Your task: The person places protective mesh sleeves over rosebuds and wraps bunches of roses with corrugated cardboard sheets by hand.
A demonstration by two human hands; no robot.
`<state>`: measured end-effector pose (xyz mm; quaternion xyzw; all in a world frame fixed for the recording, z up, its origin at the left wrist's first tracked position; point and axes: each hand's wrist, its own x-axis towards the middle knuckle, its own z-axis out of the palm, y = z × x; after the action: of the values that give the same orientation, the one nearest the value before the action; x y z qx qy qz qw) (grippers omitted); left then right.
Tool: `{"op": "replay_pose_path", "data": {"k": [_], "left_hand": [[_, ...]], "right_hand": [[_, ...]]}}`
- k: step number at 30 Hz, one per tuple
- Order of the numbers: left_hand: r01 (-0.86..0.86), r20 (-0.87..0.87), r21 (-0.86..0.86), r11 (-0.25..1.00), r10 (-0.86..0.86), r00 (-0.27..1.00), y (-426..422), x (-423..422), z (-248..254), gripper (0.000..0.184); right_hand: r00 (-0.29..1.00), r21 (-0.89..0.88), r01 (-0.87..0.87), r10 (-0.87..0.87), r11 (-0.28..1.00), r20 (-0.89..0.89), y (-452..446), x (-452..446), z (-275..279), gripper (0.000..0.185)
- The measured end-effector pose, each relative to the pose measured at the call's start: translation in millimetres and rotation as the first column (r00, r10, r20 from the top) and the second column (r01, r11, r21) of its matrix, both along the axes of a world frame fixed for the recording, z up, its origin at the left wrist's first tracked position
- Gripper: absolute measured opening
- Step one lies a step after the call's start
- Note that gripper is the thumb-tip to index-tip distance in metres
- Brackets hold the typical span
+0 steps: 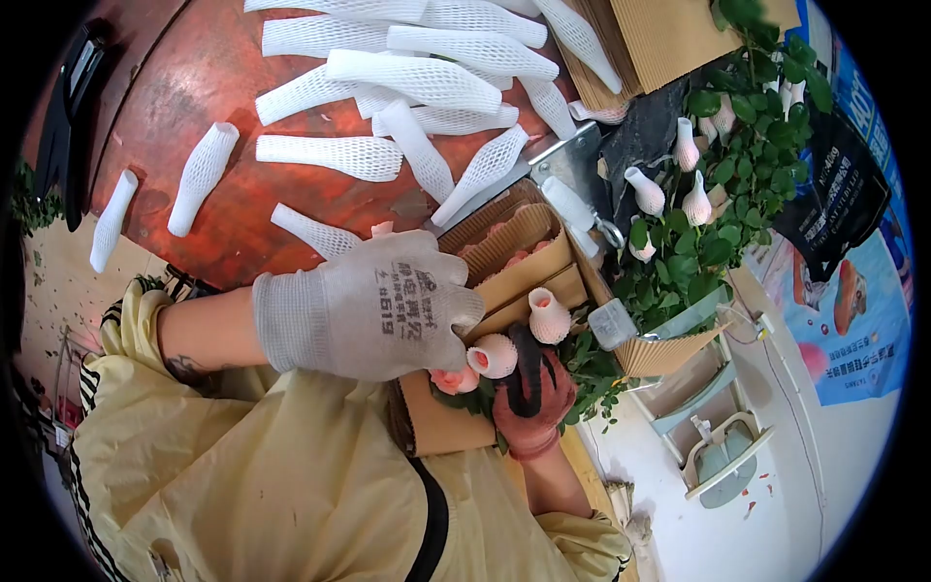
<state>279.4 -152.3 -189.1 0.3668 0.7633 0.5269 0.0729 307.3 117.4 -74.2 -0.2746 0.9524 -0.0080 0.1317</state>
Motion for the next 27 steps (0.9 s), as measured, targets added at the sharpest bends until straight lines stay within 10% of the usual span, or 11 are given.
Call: {"op": "replay_pose_path", "data": {"k": [27], "left_hand": [[-0.063, 0.017, 0.073, 0.995, 0.061, 0.998, -1, 4, -3, 0.005]], "right_hand": [[0.999, 0.036, 0.04, -0.04, 0.999, 0.018, 14, 2, 0, 0.057]]}}
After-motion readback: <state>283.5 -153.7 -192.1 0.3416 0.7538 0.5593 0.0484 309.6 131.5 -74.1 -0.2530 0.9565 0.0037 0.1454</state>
